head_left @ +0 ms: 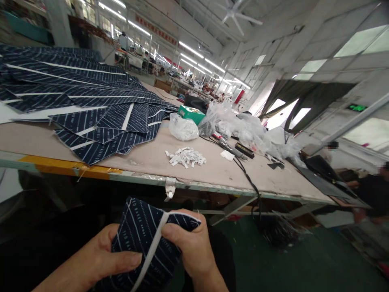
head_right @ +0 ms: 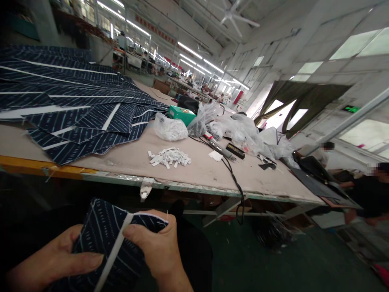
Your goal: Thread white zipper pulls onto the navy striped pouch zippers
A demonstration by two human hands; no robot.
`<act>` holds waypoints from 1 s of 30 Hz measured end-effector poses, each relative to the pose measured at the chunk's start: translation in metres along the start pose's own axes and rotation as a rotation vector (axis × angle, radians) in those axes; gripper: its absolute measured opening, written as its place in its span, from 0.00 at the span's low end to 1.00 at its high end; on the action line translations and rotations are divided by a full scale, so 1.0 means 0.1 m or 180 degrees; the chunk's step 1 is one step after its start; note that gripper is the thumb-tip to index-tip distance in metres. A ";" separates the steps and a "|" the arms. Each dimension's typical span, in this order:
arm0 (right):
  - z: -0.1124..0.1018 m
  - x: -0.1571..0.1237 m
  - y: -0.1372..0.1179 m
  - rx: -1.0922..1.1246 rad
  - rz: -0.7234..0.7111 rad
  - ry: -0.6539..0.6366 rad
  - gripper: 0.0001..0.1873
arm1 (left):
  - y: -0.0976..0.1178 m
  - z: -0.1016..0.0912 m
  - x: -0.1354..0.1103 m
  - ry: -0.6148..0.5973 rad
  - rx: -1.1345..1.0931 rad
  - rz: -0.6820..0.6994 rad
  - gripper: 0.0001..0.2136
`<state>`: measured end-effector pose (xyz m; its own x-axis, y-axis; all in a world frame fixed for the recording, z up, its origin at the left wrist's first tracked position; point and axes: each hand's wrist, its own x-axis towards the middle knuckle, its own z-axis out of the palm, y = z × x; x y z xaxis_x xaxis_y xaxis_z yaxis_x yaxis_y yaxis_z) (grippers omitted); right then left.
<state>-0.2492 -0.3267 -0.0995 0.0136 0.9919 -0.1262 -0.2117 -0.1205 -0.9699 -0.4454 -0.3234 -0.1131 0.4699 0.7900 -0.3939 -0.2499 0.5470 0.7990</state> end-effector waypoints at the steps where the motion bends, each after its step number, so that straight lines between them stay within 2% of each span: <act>1: 0.01 -0.01 0.01 -0.0008 -0.0036 0.0081 0.15 | -0.02 0.01 0.04 0.0022 0.0053 0.0015 0.11; 5: -0.05 -0.02 0.08 -0.0293 -0.0259 0.0204 0.11 | -0.05 0.01 0.20 0.0360 0.0377 0.0461 0.18; 9: -0.13 -0.03 0.18 -0.0649 -0.0693 0.0176 0.06 | -0.01 0.09 0.27 0.0686 0.0696 0.0628 0.18; 13: -0.20 -0.05 0.21 -0.1023 -0.1482 0.0089 0.06 | 0.00 0.20 0.31 0.0687 0.0650 0.0552 0.19; 18: -0.22 -0.10 0.18 -0.1804 -0.2755 -0.0054 0.11 | 0.00 0.30 0.41 0.0871 0.0077 0.0318 0.23; 20: -0.21 -0.09 0.18 -0.1958 -0.2993 0.0019 0.11 | -0.01 0.32 0.42 0.0912 -0.0115 0.0245 0.23; 22: -0.20 -0.05 0.19 -0.1804 -0.2929 0.0275 0.11 | -0.02 0.32 0.42 0.0832 -0.0177 0.0209 0.22; 25: -0.20 0.04 0.19 -0.1340 -0.2411 0.0453 0.07 | -0.05 0.29 0.39 0.0742 -0.0178 0.0205 0.23; 27: -0.20 0.09 0.17 -0.1179 -0.2062 0.0248 0.02 | -0.05 0.26 0.37 0.0797 -0.0290 0.0135 0.21; 30: -0.19 0.11 0.15 -0.1093 -0.1983 -0.0138 0.04 | -0.02 0.24 0.36 0.0954 -0.0539 -0.0015 0.22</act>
<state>-0.2338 -0.3179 -0.1196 -0.0085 0.8803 0.4744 0.1426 0.4706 -0.8707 -0.4076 -0.3032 -0.1179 0.2079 0.8199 -0.5334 -0.3971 0.5691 0.7200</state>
